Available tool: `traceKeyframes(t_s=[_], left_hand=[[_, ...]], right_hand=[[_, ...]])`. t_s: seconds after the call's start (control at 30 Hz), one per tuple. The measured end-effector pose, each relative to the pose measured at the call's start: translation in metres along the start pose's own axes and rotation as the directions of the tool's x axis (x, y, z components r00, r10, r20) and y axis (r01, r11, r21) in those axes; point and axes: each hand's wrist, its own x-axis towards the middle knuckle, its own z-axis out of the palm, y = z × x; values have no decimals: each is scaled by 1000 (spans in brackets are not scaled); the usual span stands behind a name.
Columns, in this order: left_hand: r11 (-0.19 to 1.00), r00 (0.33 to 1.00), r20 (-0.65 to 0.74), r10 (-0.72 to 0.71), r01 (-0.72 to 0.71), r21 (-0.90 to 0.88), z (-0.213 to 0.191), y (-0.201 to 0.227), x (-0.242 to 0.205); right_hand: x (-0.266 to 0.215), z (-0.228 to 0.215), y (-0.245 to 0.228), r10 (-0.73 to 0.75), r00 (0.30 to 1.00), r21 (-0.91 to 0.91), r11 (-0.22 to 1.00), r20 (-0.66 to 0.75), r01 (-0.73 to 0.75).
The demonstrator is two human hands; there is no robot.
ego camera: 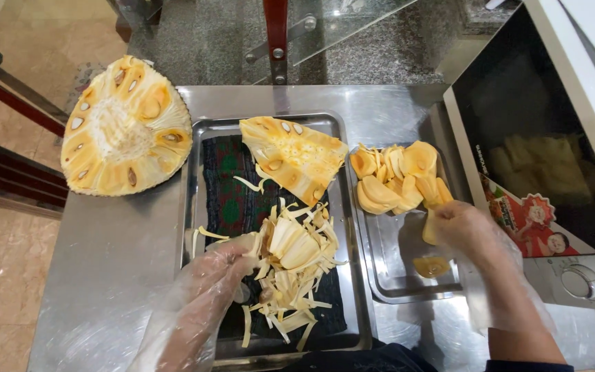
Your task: Extracting edible bulbs from a jackfruit and sorting them into a tray
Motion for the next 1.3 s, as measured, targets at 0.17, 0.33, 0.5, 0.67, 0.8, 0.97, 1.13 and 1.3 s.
traceKeyframes(t_s=[0.17,0.33,0.5,0.67,0.8,0.97,1.13,1.3], left_hand=[[809,939,-27,342,-279,517,53,-136,185],[990,992,-25,-124,125,69,19,-69,160],[958,984,143,-106,139,-251,1,-48,139],[744,989,-108,-103,5,-668,3,-59,144],[665,974,-225,-20,-155,-731,-9,-100,171],[615,940,-340,-6,-265,-743,-11,-113,160],[569,902,-432,17,-364,-737,-5,-120,145],[514,851,-524,36,-466,-720,6,-128,131]], right_hand=[[-9,-6,-27,161,987,-139,977,-24,-163],[-4,-3,-5,-14,992,-156,988,-124,-5],[-49,-11,-27,-135,970,-125,986,-204,111],[-15,20,-22,-718,686,-147,696,-118,703],[-33,60,-61,-792,609,-179,606,-41,775],[-48,87,-101,-797,603,-194,586,41,787],[-17,104,-102,-837,547,-174,535,25,827],[-15,100,-87,-858,512,-187,509,-36,840]])
